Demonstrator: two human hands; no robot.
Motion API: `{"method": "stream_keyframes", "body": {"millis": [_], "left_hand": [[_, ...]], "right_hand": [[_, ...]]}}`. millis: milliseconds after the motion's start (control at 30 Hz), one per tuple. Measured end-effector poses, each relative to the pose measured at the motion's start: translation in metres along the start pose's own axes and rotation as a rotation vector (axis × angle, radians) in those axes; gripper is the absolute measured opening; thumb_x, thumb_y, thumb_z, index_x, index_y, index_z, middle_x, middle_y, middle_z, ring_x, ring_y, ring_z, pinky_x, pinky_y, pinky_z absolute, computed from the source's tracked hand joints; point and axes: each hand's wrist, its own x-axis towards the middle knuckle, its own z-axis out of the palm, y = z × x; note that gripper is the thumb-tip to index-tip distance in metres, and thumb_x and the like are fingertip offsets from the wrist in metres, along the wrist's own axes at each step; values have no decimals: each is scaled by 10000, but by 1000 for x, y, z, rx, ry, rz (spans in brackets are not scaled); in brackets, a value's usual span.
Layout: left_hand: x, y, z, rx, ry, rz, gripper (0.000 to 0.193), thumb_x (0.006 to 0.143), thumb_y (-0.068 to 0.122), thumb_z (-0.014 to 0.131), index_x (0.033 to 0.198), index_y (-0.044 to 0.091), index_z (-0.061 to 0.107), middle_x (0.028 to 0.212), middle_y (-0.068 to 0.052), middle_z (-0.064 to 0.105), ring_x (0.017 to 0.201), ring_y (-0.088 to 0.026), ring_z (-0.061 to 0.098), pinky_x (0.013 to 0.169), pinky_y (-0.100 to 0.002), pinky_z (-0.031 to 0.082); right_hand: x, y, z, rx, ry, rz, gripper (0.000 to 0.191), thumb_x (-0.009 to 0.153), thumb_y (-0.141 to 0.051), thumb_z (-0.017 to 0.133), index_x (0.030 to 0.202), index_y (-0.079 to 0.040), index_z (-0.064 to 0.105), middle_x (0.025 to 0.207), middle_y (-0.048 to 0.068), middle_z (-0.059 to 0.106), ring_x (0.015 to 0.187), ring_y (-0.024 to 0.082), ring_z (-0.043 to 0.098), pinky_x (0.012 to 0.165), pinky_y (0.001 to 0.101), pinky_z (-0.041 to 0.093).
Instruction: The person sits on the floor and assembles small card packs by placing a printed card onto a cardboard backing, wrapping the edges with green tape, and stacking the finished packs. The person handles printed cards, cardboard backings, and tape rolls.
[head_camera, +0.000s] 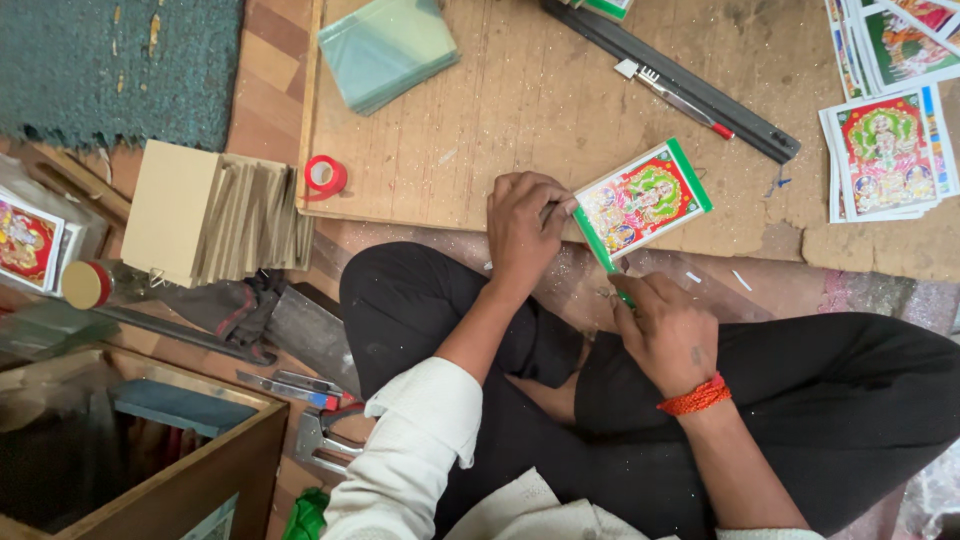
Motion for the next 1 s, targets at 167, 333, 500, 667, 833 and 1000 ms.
{"method": "stream_keyframes", "body": {"millis": [167, 333, 500, 667, 833, 1000], "left_hand": [[-1, -3, 0, 0, -7, 0, 103, 814, 121, 804, 863, 119, 715, 981, 10, 682, 1053, -255, 570, 930, -403, 430], [-2, -2, 1, -4, -3, 2, 104, 820, 129, 806, 865, 118, 713, 990, 8, 678, 1055, -257, 567, 935, -402, 432], [-2, 1, 0, 1, 4, -8, 207, 813, 130, 804, 982, 130, 683, 992, -4, 664, 1058, -270, 565, 940, -421, 431], [-3, 5, -3, -8, -12, -46, 389, 829, 44, 737, 1193, 132, 637, 1062, -44, 668, 1103, -294, 565, 983, -442, 425], [-27, 17, -14, 71, -32, 13, 474, 770, 36, 740, 1229, 69, 627, 1196, -139, 623, 1184, -356, 540, 1027, -475, 400], [-60, 36, -13, -136, -99, -90, 599, 790, -3, 715, 1370, 31, 566, 1271, -163, 614, 1187, -368, 571, 1044, -447, 463]], "right_hand": [[-1, 2, 2, -19, -21, -3, 316, 887, -192, 716, 1200, -158, 735, 906, 68, 666, 786, 292, 681, 606, 410, 523], [-2, 2, 2, 1, -49, 11, 322, 893, -199, 707, 1211, -157, 725, 928, 76, 668, 794, 303, 682, 610, 423, 524], [1, 4, 6, 2, -96, 50, 319, 892, -207, 706, 1208, -172, 725, 915, 82, 658, 793, 317, 680, 620, 441, 526], [-3, 9, 10, 25, -143, 85, 344, 880, -184, 693, 1223, -190, 720, 953, 78, 663, 799, 296, 693, 641, 442, 538], [5, 28, 1, 15, 33, -29, 414, 913, -194, 663, 1316, -104, 651, 1333, 135, 622, 1146, 332, 639, 949, 454, 523], [52, 63, -1, -215, -29, -96, 785, 942, -420, 624, 1526, 69, 436, 1625, 247, 389, 1481, 430, 374, 1142, 569, 333]]}}
